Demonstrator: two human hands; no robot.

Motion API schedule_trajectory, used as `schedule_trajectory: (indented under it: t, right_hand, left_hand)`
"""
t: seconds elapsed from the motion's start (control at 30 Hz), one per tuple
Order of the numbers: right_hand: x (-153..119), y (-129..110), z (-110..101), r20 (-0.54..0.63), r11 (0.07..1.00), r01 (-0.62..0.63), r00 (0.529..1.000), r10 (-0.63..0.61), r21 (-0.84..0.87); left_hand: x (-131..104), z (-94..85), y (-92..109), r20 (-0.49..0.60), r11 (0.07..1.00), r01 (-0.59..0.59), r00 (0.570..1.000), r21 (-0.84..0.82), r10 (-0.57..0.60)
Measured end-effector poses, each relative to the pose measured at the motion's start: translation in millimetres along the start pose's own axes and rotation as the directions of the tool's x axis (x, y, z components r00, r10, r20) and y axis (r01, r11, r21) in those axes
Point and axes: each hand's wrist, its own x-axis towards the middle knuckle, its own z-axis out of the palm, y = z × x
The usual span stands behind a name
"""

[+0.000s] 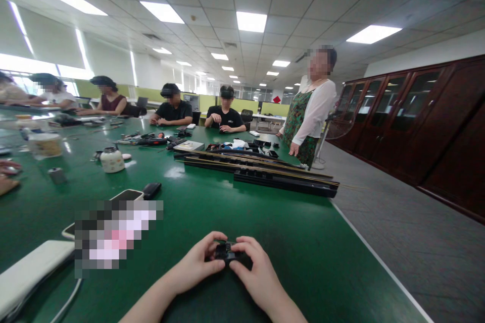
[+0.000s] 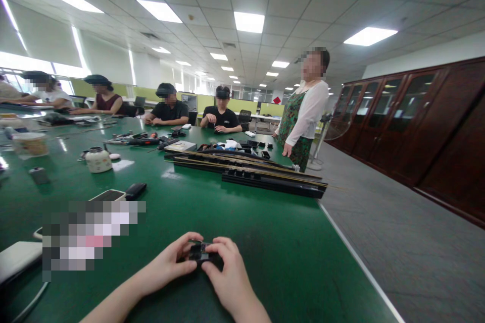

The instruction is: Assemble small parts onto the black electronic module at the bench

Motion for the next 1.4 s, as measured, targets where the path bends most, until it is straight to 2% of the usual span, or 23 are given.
schedule_trajectory:
  t: [0.27, 0.47, 0.73, 0.93, 1.2, 1.4]
  right_hand:
    - [0.0, -1.6, 0.2, 0.030, 1.000, 0.026, 0.999, -0.026, -0.003]
    - [-0.1, -1.0, 0.4, 0.013, 0.999, 0.020, 1.000, -0.021, 0.026]
    - [1.6, -0.4, -0.4, -0.078, 0.997, 0.016, 0.997, -0.009, 0.080]
    - [3.1, 3.2, -0.3, -0.116, 0.993, -0.042, 0.992, 0.055, 0.108]
    - [8.4, 16.4, 3.6, -0.197, 0.968, -0.018, 0.978, 0.069, 0.249]
    - [8.6, 15.5, 2.6, -0.245, 0.932, -0.012, 0.964, 0.108, 0.362]
  left_hand:
    - [-0.9, 1.1, 1.1, -0.001, 0.997, 0.001, 1.000, 0.077, -0.001]
    - [-0.6, 1.5, 0.8, -0.019, 0.998, -0.019, 1.000, 0.056, 0.020]
    - [-0.9, 2.2, 3.8, -0.020, 0.999, 0.009, 1.000, 0.039, -0.008]
    - [-1.1, 3.4, 5.6, -0.021, 0.999, 0.028, 0.999, 0.033, -0.027]
    - [-0.6, 3.7, 4.5, -0.010, 1.000, 0.022, 1.000, 0.015, -0.022]
    - [-0.3, 3.2, 3.1, -0.012, 1.000, 0.009, 1.000, 0.017, -0.009]
